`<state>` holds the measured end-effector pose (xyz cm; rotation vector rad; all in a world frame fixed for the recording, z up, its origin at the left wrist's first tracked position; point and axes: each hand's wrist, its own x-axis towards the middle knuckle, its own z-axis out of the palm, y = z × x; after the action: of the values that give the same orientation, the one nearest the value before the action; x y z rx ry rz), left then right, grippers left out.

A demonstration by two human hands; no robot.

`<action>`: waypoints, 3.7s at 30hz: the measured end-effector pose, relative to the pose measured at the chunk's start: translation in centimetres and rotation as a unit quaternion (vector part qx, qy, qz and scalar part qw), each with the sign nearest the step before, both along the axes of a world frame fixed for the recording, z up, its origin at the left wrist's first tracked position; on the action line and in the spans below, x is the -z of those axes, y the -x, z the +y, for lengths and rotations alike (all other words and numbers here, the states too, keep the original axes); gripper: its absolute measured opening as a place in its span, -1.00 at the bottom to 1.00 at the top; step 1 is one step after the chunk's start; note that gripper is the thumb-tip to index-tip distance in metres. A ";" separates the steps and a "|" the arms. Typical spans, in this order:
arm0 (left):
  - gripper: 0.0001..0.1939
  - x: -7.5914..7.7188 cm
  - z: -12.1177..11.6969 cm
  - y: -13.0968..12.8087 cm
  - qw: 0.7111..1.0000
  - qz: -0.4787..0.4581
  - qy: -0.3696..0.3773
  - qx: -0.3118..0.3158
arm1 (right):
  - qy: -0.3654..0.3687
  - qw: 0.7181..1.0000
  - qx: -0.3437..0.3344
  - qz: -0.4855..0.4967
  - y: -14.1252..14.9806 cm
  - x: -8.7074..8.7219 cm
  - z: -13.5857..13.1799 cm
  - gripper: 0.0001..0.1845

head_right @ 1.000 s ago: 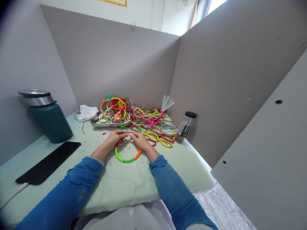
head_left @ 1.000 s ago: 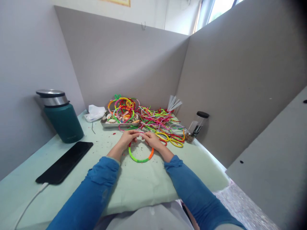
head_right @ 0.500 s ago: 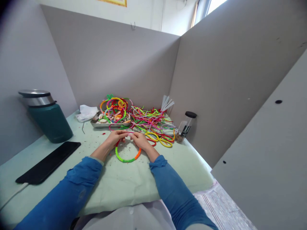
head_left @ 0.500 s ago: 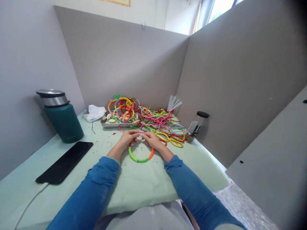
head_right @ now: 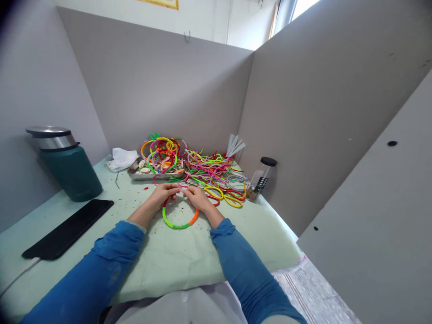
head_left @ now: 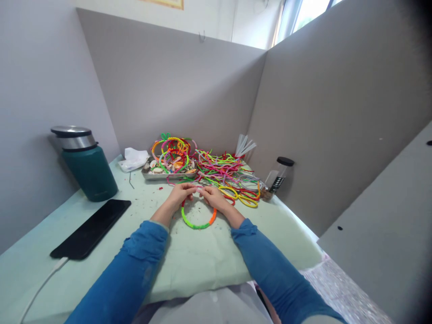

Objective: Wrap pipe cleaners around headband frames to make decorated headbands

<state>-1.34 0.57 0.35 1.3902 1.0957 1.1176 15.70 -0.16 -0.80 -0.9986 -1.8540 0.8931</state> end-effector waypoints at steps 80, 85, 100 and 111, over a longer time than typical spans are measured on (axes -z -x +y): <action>-0.63 0.1 -0.3 0.0 0.997 0.071 0.018 -0.033 | -0.023 0.999 0.018 -0.035 0.1 -0.1 0.0 -0.66; -0.58 -0.1 -0.5 0.0 0.995 0.090 0.027 -0.033 | -0.025 0.999 0.016 -0.036 0.1 0.0 0.0 -0.66; -0.68 -0.2 -0.4 0.0 0.996 0.076 0.017 -0.030 | -0.032 0.999 0.016 -0.039 0.1 0.1 0.0 -0.65; -0.69 0.6 0.2 0.3 0.999 0.048 0.006 -0.012 | -0.033 0.999 0.012 -0.036 0.1 0.0 0.0 -0.65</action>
<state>-1.59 0.75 -0.22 1.4370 1.1881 1.0696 15.64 -0.16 -0.80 -1.0220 -1.9153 0.7866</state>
